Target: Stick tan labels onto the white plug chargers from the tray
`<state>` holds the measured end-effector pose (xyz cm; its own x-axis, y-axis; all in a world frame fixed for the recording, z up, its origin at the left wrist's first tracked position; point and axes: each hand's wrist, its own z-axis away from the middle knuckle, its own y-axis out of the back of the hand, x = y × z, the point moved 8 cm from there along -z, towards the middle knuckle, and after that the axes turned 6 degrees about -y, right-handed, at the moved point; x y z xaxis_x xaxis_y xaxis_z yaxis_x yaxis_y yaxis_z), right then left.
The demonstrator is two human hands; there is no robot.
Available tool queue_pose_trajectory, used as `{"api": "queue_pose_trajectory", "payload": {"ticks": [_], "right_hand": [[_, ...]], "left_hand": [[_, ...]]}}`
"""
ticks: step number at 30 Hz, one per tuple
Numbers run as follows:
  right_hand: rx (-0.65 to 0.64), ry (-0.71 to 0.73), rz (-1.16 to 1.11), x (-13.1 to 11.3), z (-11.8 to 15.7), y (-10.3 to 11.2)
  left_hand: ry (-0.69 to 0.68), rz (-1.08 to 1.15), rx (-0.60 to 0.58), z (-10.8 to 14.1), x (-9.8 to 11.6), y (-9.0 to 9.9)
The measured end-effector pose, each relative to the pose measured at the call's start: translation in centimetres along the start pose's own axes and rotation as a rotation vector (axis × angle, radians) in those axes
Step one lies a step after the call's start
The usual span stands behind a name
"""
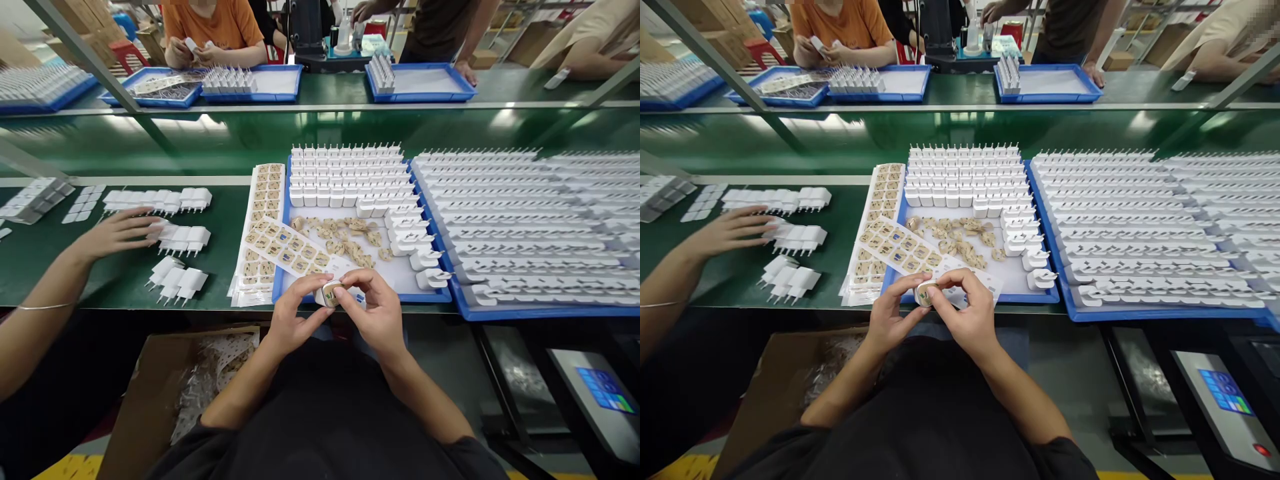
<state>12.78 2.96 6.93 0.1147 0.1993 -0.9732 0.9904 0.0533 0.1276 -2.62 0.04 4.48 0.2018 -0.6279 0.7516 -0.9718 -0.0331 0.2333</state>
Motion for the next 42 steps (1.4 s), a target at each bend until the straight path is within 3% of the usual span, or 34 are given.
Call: {"api": "queue_pose_trajectory", "payload": {"ticks": [5, 8, 10, 12, 15, 21, 30, 35, 40, 42], "right_hand": [[0.082, 0.194, 0.255, -2.0, 0.2, 0.1], [0.119, 0.178, 0.269, -2.0, -0.2, 0.7], [0.032, 0.051, 0.117, -0.7, -0.6, 0.6], [-0.155, -0.083, -0.066, 0.6, -0.6, -0.6], [-0.321, -0.173, -0.231, 1.3, 0.0, -2.2], [-0.162, -0.135, -0.359, 1.2, -0.3, -2.3], [-0.092, -0.149, -0.433, 1.3, -0.4, -2.3], [-0.095, -0.173, -0.477, 1.9, -0.4, -2.3], [-0.343, -0.181, -0.423, 1.5, -0.5, -2.3], [-0.362, -0.128, -0.308, 0.9, -0.8, -1.8]], "left_hand": [[-0.041, 0.002, 0.01, -0.2, 0.3, 0.1], [-0.051, 0.03, 0.035, -0.2, 0.3, 0.3], [-0.051, 0.051, 0.067, -0.1, 0.1, 0.3], [-0.062, 0.062, 0.097, 0.0, 0.0, 0.4], [-0.093, 0.067, 0.128, 0.0, 0.2, 0.4], [-0.258, -0.077, 0.126, -0.5, 1.7, 0.2], [-0.372, -0.173, 0.114, -1.1, 3.1, 0.0], [-0.344, -0.123, 0.109, -0.6, 2.3, 0.2], [-0.197, 0.015, 0.142, 0.2, 0.6, 0.8], [-0.168, 0.032, 0.131, 0.4, 0.3, 0.8]]}}
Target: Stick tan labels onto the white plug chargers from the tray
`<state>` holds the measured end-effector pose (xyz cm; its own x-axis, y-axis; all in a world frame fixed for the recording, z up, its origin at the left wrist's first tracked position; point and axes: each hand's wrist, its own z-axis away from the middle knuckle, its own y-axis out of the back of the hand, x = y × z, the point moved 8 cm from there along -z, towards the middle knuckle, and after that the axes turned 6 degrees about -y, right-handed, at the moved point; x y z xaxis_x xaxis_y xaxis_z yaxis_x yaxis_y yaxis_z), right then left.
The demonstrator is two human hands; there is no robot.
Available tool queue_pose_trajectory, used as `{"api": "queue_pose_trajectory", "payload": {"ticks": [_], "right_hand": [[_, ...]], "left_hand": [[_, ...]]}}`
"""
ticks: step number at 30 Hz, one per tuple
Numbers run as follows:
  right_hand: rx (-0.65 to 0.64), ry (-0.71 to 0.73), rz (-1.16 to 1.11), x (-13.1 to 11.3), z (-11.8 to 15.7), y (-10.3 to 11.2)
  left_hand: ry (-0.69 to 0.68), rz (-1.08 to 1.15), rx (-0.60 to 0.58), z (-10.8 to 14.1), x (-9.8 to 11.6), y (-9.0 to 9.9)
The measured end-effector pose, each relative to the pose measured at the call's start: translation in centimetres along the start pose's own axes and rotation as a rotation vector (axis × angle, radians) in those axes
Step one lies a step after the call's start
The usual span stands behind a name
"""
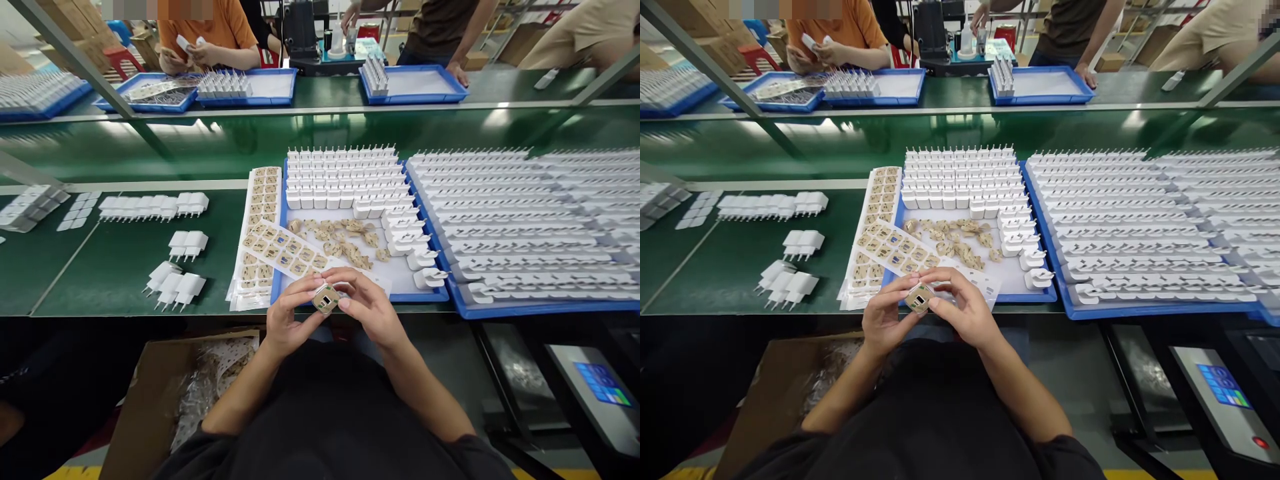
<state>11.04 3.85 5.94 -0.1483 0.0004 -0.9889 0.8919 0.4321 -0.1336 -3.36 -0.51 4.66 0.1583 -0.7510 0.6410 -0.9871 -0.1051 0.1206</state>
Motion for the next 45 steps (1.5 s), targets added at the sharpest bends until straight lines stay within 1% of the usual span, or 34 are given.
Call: {"api": "queue_pose_trajectory", "payload": {"ticks": [4, 6, 7, 8, 9, 10, 11, 12, 13, 14, 15, 16, 17, 19, 20, 22, 23, 25, 27, 29, 31, 34, 36, 38, 40, 41, 45], "right_hand": [[0.156, 0.155, 0.309, -2.2, 0.0, 0.9], [0.206, 0.285, 0.445, -3.4, 0.5, 0.5], [0.194, 0.365, 0.493, -3.9, 0.8, 0.0], [0.15, 0.445, 0.513, -4.3, 1.1, -0.6], [0.09, 0.507, 0.501, -4.5, 1.4, -1.1], [0.046, 0.537, 0.465, -4.5, 1.5, -1.2], [0.052, 0.527, 0.428, -4.3, 1.4, -0.8], [0.123, 0.486, 0.414, -3.9, 1.0, 0.3], [0.226, 0.423, 0.442, -3.3, 0.5, 1.8], [0.322, 0.351, 0.519, -2.7, -0.1, 3.2], [0.388, 0.288, 0.636, -2.1, -0.8, 4.3], [0.375, 0.245, 0.778, -1.4, -1.7, 4.8], [0.324, 0.215, 0.919, -0.6, -2.7, 5.0], [0.318, 0.199, 1.102, 0.4, -4.0, 5.7], [0.327, 0.204, 1.14, 0.7, -4.3, 5.9], [0.33, 0.218, 1.146, 1.2, -4.4, 6.1], [0.31, 0.224, 1.136, 1.4, -4.4, 5.9], [0.266, 0.222, 1.115, 1.8, -4.1, 5.7], [0.247, 0.21, 1.108, 2.0, -3.9, 5.6], [0.241, 0.2, 1.104, 2.2, -3.8, 5.7], [0.236, 0.2, 1.101, 2.1, -3.8, 5.7], [0.243, 0.239, 1.094, 1.5, -3.6, 5.2], [0.234, 0.283, 1.08, 0.9, -3.5, 4.4], [0.193, 0.313, 1.06, 0.7, -3.4, 3.4], [0.154, 0.319, 1.043, 0.8, -3.5, 2.5], [0.142, 0.316, 1.038, 1.0, -3.5, 2.1], [0.123, 0.359, 1.017, 1.1, -3.4, 0.5]], "left_hand": [[0.011, 0.004, -0.032, 0.1, 0.1, -0.2], [0.06, 0.008, -0.01, 0.2, -0.2, 0.0], [0.098, 0.016, 0.007, 0.3, -0.6, 0.1], [0.141, 0.024, 0.026, 0.4, -0.9, 0.3], [0.182, 0.028, 0.048, 0.5, -1.3, 0.6], [0.218, 0.026, 0.072, 0.6, -1.6, 1.0], [0.247, 0.016, 0.095, 0.7, -1.8, 1.4], [0.268, -0.007, 0.114, 0.7, -1.9, 1.9], [0.286, -0.045, 0.133, 0.7, -1.9, 2.6], [0.303, -0.1, 0.15, 0.7, -1.9, 3.4], [0.32, -0.175, 0.163, 0.7, -1.9, 4.4], [0.339, -0.274, 0.174, 0.7, -1.9, 5.6], [0.353, -0.398, 0.185, 0.7, -1.9, 7.1], [0.34, -0.689, 0.199, 0.8, -1.6, 10.3], [0.314, -0.837, 0.199, 0.9, -1.3, 11.9], [0.252, -1.093, 0.193, 1.4, -1.0, 14.7], [0.237, -1.184, 0.183, 1.8, -1.0, 15.8], [0.256, -1.29, 0.15, 2.6, -1.4, 17.5], [0.303, -1.333, 0.109, 3.3, -2.0, 18.5], [0.355, -1.356, 0.083, 3.6, -2.5, 19.0], [0.414, -1.366, 0.087, 3.7, -2.7, 19.7], [0.495, -1.316, 0.088, 3.3, -3.3, 21.4], [0.562, -1.266, 0.036, 3.1, -4.2, 22.7], [0.65, -1.215, -0.057, 3.2, -5.4, 23.7], [0.722, -1.176, -0.128, 3.7, -6.3, 24.3], [0.742, -1.17, -0.143, 4.0, -6.5, 24.4], [0.789, -1.223, -0.118, 4.7, -6.0, 24.5]]}}
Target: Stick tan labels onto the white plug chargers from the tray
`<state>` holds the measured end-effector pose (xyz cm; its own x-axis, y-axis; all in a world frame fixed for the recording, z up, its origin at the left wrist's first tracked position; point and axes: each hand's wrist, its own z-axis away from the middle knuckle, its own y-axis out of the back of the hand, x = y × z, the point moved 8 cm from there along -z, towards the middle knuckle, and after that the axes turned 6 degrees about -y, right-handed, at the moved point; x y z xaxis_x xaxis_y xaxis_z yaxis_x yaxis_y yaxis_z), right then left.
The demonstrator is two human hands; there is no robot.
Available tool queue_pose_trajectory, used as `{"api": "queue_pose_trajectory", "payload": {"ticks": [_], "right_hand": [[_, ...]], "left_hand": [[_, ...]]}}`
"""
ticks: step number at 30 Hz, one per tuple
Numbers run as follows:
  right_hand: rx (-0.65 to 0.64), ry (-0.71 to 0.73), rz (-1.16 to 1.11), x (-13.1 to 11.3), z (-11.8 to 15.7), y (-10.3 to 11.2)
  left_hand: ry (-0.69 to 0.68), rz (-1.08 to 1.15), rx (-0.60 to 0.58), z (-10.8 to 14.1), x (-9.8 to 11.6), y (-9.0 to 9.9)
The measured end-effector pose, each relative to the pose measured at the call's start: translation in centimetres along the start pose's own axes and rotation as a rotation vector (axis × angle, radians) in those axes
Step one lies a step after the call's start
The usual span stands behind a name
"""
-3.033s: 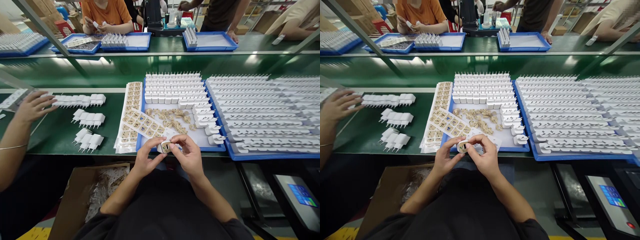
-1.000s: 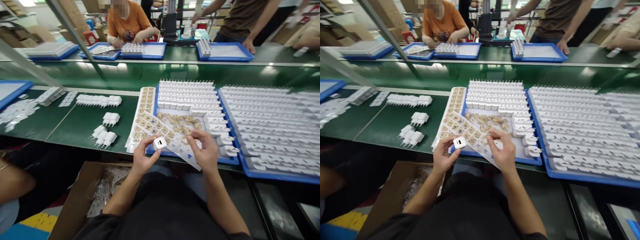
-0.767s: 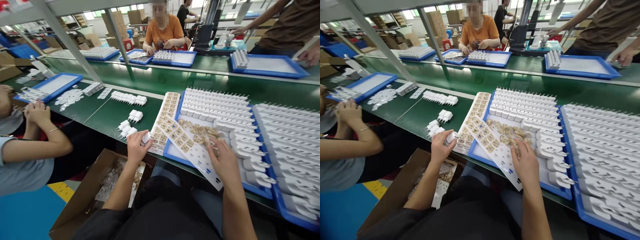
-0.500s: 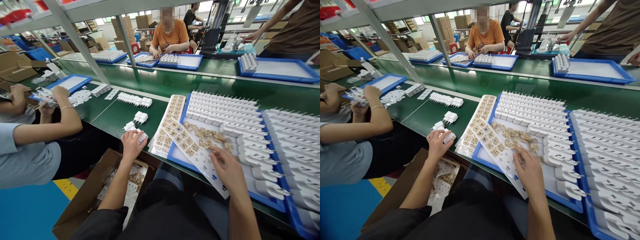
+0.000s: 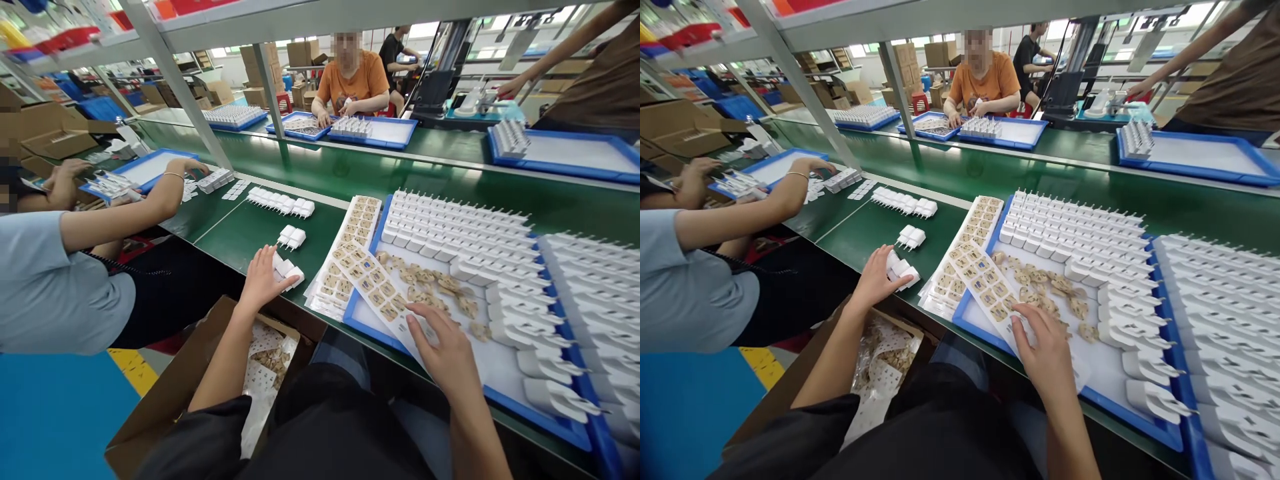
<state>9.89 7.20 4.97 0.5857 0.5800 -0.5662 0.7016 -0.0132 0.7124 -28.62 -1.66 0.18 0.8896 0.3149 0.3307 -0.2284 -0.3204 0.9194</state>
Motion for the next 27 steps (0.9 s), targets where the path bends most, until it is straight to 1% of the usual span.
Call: {"api": "queue_pose_trajectory", "payload": {"ticks": [3, 6, 8, 11, 14, 16, 20, 22, 23, 24, 25, 26, 27], "right_hand": [[-0.011, 0.069, -0.032, -1.7, 0.1, -0.6], [-0.038, 0.105, -0.053, -3.0, 0.3, -1.1], [-0.051, 0.113, -0.053, -3.4, 0.4, -1.5], [-0.039, 0.116, -0.046, -3.1, 0.4, -1.6], [-0.022, 0.112, -0.048, -2.5, 0.4, -1.5], [-0.013, 0.11, -0.052, -2.2, 0.4, -1.4], [0.001, 0.105, -0.037, -1.6, 0.4, -0.9], [0.02, 0.098, -0.022, -1.3, 0.5, -0.7], [0.029, 0.096, -0.013, -1.1, 0.6, -0.5], [0.036, 0.094, -0.004, -1.0, 0.7, -0.4], [0.042, 0.093, 0.005, -0.9, 0.7, -0.3], [0.049, 0.088, 0.016, -0.8, 0.7, -0.1], [0.055, 0.081, 0.028, -0.7, 0.7, 0.0]], "left_hand": [[0.034, -0.024, -0.009, 0.4, 0.3, 0.1], [0.037, -0.046, -0.056, 0.3, 0.7, -0.3], [0.034, -0.072, -0.077, 0.4, 0.7, -0.5], [0.054, -0.116, -0.056, 0.6, 0.2, -0.4], [0.09, -0.147, -0.027, 0.5, -1.2, 0.0], [0.123, -0.154, -0.014, -0.2, -2.9, 0.6], [0.189, -0.149, -0.027, -2.9, -7.8, 2.4], [0.221, -0.154, -0.06, -4.3, -10.3, 3.3], [0.231, -0.158, -0.081, -4.9, -11.1, 3.6], [0.23, -0.161, -0.094, -5.5, -11.4, 3.9], [0.214, -0.164, -0.093, -6.1, -11.1, 4.1], [0.181, -0.167, -0.08, -6.6, -10.2, 4.1], [0.134, -0.168, -0.059, -7.1, -8.8, 4.0]]}}
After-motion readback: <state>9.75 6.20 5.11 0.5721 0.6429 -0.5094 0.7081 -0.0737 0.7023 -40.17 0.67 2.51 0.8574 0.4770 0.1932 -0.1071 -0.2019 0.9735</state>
